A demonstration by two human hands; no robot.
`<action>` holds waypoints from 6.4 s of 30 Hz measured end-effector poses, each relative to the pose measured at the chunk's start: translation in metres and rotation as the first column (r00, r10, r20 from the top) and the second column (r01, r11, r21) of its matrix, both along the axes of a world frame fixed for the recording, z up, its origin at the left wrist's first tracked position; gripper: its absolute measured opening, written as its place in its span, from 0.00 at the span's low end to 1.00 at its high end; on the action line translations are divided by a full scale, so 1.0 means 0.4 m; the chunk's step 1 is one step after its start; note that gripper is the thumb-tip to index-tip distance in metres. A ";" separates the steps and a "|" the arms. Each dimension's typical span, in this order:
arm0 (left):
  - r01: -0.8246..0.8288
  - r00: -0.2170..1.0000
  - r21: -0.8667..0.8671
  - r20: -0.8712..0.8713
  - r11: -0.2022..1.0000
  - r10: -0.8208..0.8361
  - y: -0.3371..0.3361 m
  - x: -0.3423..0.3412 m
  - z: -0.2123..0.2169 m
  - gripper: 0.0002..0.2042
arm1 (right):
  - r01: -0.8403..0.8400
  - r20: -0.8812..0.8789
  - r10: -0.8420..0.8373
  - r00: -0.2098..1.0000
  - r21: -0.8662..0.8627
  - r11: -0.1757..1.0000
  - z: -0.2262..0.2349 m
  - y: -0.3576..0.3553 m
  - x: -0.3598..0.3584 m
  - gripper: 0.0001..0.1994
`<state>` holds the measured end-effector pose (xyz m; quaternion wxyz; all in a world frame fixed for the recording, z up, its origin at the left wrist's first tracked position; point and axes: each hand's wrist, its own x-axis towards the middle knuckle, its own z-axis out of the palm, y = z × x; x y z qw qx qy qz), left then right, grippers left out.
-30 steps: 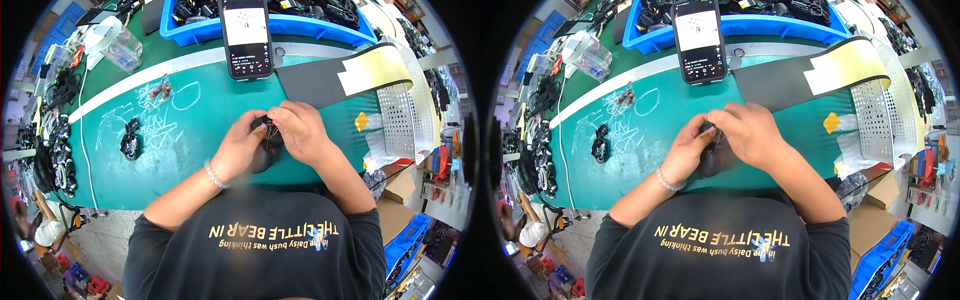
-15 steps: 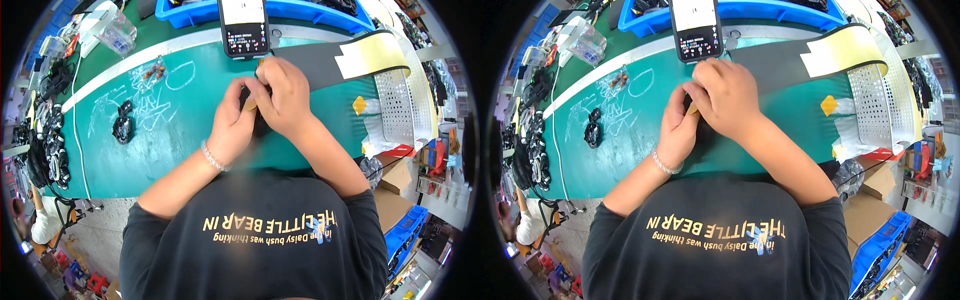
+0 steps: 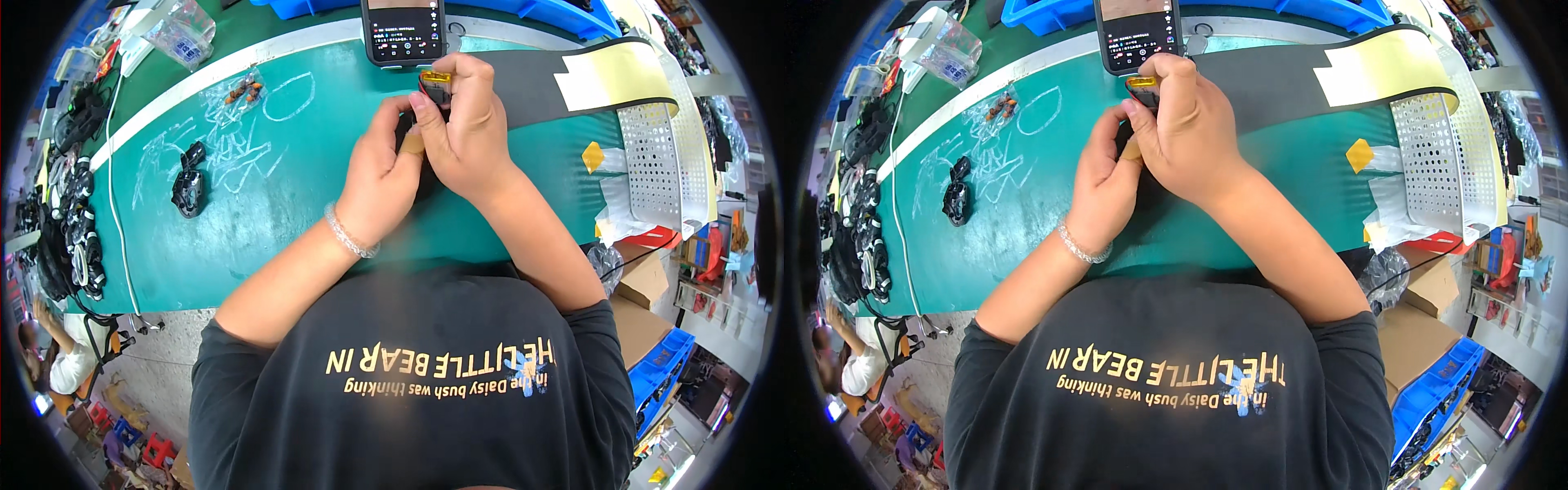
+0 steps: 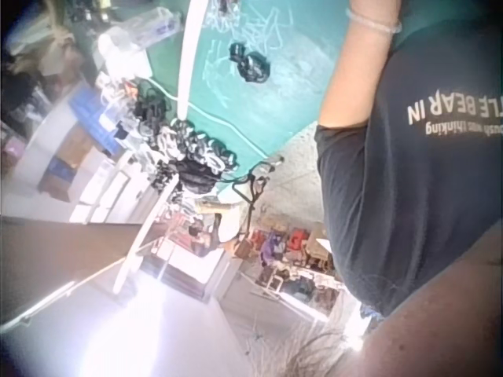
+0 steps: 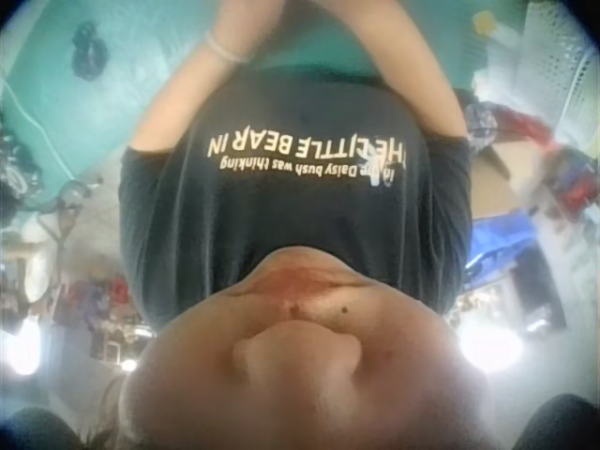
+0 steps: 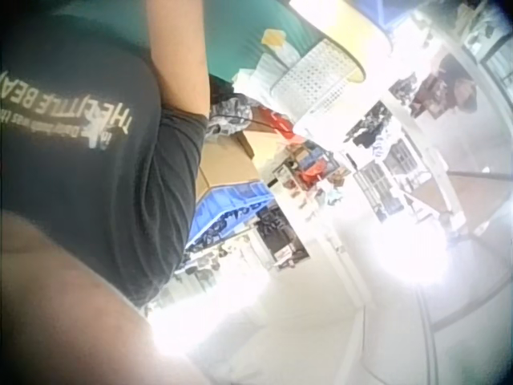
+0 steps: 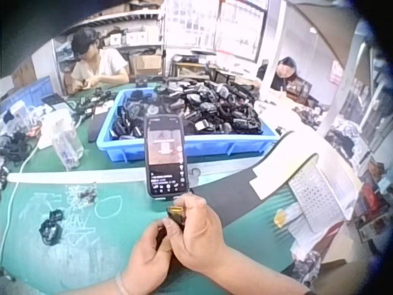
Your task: The person repairs a small black electronic device on a green workbench. They manipulate internal wires, connect a small circuit board, and apply black tape to secure the components.
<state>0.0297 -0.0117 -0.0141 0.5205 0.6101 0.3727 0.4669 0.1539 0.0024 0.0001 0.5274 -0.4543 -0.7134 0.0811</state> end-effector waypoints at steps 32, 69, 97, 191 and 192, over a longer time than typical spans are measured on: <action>0.218 0.976 -0.297 0.078 0.930 -0.204 0.006 -0.022 -0.002 0.15 | -0.135 0.266 0.203 0.942 -0.254 0.958 0.042 -0.038 0.091 0.07; 0.346 0.936 -0.434 0.223 0.832 -0.273 0.048 -0.038 0.014 0.11 | -0.234 -0.023 0.250 0.968 -0.452 0.861 0.029 -0.028 0.112 0.07; 0.543 0.831 -0.186 0.257 0.819 -0.493 0.001 -0.050 0.060 0.05 | -0.296 0.020 0.307 0.951 -0.209 0.932 0.055 -0.101 0.076 0.15; 0.711 0.698 -0.426 0.520 0.559 -0.492 -0.028 -0.005 0.067 0.26 | -0.251 -0.201 0.182 0.963 -0.409 0.877 0.069 -0.191 0.158 0.11; 0.786 0.601 -0.357 0.631 0.505 -0.490 -0.028 -0.002 0.066 0.29 | -0.240 -0.271 0.135 0.953 -0.406 0.882 0.079 -0.202 0.171 0.11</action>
